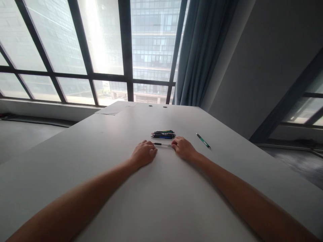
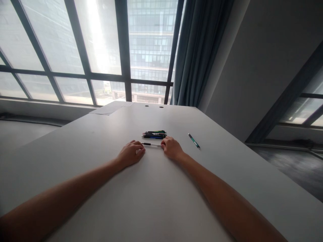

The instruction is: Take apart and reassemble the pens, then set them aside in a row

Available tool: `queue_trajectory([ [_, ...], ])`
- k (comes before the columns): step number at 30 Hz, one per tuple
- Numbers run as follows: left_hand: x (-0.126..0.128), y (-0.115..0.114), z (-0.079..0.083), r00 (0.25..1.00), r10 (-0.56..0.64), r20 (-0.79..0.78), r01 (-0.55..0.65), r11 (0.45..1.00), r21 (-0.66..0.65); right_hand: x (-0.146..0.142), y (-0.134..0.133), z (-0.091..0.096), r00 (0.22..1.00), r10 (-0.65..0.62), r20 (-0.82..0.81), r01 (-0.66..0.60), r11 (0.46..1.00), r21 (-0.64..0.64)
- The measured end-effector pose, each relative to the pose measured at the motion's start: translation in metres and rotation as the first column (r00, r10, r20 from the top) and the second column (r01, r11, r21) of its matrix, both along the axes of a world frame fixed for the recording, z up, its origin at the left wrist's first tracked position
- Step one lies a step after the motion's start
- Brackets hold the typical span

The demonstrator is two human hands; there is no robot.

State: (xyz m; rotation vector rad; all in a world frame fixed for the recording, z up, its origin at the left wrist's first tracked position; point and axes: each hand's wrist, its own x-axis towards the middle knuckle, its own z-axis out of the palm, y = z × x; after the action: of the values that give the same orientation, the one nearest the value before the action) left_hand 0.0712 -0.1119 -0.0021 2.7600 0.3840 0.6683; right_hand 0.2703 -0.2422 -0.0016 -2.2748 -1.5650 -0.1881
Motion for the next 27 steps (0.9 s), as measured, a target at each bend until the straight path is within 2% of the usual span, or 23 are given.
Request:
queue_trajectory([
  [4, 0.001, 0.001, 0.001, 0.999, 0.032, 0.006, -0.032, 0.999, -0.037, -0.019, 0.001, -0.004, 0.991, 0.07, -0.114, -0.051, 0.985, 0.165],
  [8, 0.005, 0.006, -0.004, 0.989, 0.099, 0.108, -0.072, 0.971, -0.23, -0.039, 0.005, -0.007, 0.97, 0.181, -0.161, -0.117, 0.932, 0.344],
  [10, 0.007, 0.008, -0.006, 0.976, 0.054, 0.213, 0.026, 0.934, -0.356, -0.047, 0.007, -0.006, 0.964, 0.22, -0.146, -0.152, 0.914, 0.376],
  [12, 0.009, 0.006, -0.006, 0.937, -0.03, 0.349, 0.177, 0.9, -0.399, -0.053, 0.008, -0.004, 0.962, 0.25, -0.115, -0.188, 0.903, 0.387],
  [15, 0.008, 0.0, -0.002, 0.871, -0.126, 0.476, 0.301, 0.901, -0.314, -0.059, 0.009, -0.002, 0.956, 0.283, -0.077, -0.233, 0.893, 0.385],
  [18, 0.005, -0.001, 0.001, 0.852, -0.17, 0.495, 0.282, 0.946, -0.161, -0.06, 0.008, -0.003, 0.959, 0.275, -0.067, -0.229, 0.893, 0.387],
  [20, 0.003, 0.002, 0.001, 0.862, -0.194, 0.468, 0.24, 0.97, -0.04, -0.057, 0.007, -0.006, 0.965, 0.252, -0.078, -0.2, 0.892, 0.406],
  [22, 0.002, 0.009, -0.001, 0.894, -0.243, 0.377, 0.24, 0.969, 0.055, -0.052, 0.006, -0.009, 0.964, 0.24, -0.115, -0.167, 0.883, 0.438],
  [27, 0.002, 0.022, -0.008, 0.951, -0.174, 0.256, 0.148, 0.982, 0.115, -0.042, 0.002, -0.011, 0.941, 0.269, -0.207, -0.143, 0.867, 0.477],
])
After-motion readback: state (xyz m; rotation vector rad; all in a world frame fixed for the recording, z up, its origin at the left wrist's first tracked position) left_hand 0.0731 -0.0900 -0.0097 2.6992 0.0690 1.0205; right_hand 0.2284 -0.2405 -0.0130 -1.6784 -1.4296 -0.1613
